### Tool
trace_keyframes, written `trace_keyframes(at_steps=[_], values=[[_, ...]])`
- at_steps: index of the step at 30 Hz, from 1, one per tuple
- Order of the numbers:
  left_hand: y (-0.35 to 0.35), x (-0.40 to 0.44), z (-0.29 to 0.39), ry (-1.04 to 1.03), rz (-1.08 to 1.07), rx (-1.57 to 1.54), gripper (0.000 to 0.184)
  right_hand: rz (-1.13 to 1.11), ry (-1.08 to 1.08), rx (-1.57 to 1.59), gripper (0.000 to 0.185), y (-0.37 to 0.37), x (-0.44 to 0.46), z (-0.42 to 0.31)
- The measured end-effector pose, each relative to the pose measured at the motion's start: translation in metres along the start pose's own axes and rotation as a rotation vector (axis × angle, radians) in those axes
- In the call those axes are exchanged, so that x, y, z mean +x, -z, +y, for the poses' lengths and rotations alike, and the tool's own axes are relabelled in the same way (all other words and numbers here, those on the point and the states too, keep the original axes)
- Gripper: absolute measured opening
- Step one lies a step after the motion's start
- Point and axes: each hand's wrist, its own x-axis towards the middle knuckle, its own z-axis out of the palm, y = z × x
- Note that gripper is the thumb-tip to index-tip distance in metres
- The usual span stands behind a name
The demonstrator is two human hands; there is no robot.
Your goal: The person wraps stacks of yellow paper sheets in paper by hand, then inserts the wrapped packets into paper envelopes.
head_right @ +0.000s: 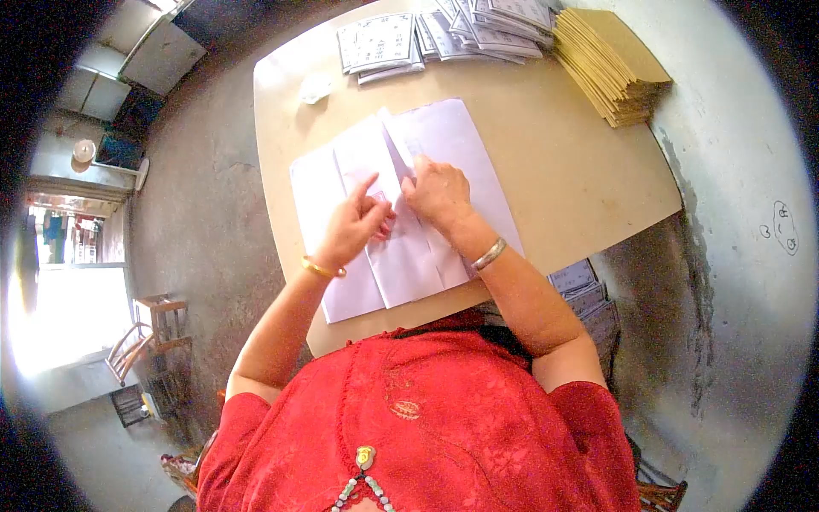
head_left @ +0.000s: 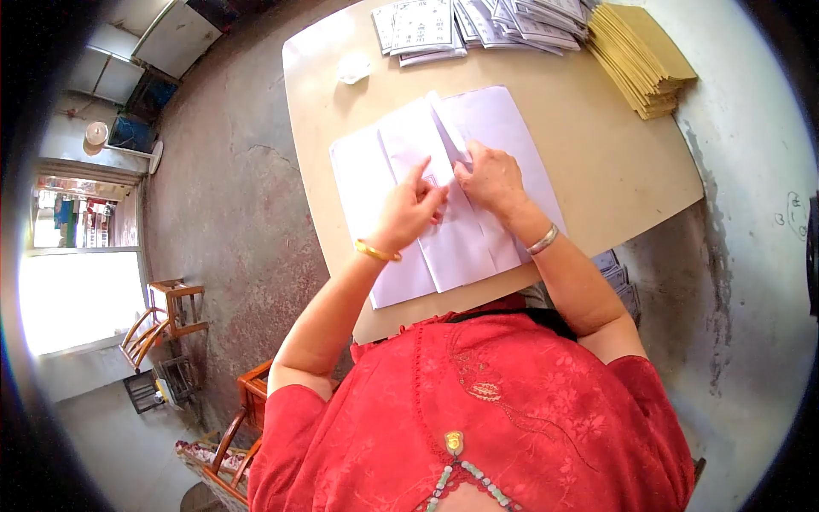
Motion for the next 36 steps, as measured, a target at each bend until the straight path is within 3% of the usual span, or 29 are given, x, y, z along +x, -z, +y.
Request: trace_keyframes(at_steps=[6,9,13,17,20,23,26,30,33,36], values=[[-0.019,-0.045,-0.023,-0.644,0.073,0.712,0.032,-0.035,0.027,0.142,0.042,0.007,0.001,0.005],[-0.025,-0.051,-0.026,-0.677,0.067,0.713,0.034,-0.072,0.013,0.152,0.046,0.011,0.002,0.001],[-0.033,-0.062,-0.031,-0.541,0.086,1.127,0.053,-0.074,0.054,0.147,0.045,0.008,0.002,-0.001],[-0.022,-0.051,-0.032,-0.349,0.100,1.176,0.072,-0.109,0.055,0.107,0.046,0.007,0.006,0.002],[0.004,-0.014,-0.035,-0.310,0.173,1.172,0.090,-0.104,0.106,0.207,0.046,0.001,0.009,0.008],[0.032,0.037,-0.021,-0.153,0.215,1.246,0.094,-0.069,0.126,0.133,0.046,0.006,0.007,0.004],[0.059,0.081,-0.016,-0.150,0.294,1.280,0.096,-0.023,0.108,0.082,0.046,0.001,0.005,0.011],[0.061,0.081,-0.026,-0.264,0.298,1.296,0.093,-0.027,0.091,0.112,0.048,0.000,0.006,0.013],[0.041,0.022,-0.036,-0.431,0.165,1.383,0.090,0.013,0.114,0.129,0.050,-0.003,0.003,0.015],[0.016,-0.057,-0.057,-0.676,-0.067,1.268,0.086,0.001,0.092,0.068,0.050,-0.003,0.004,0.014]])
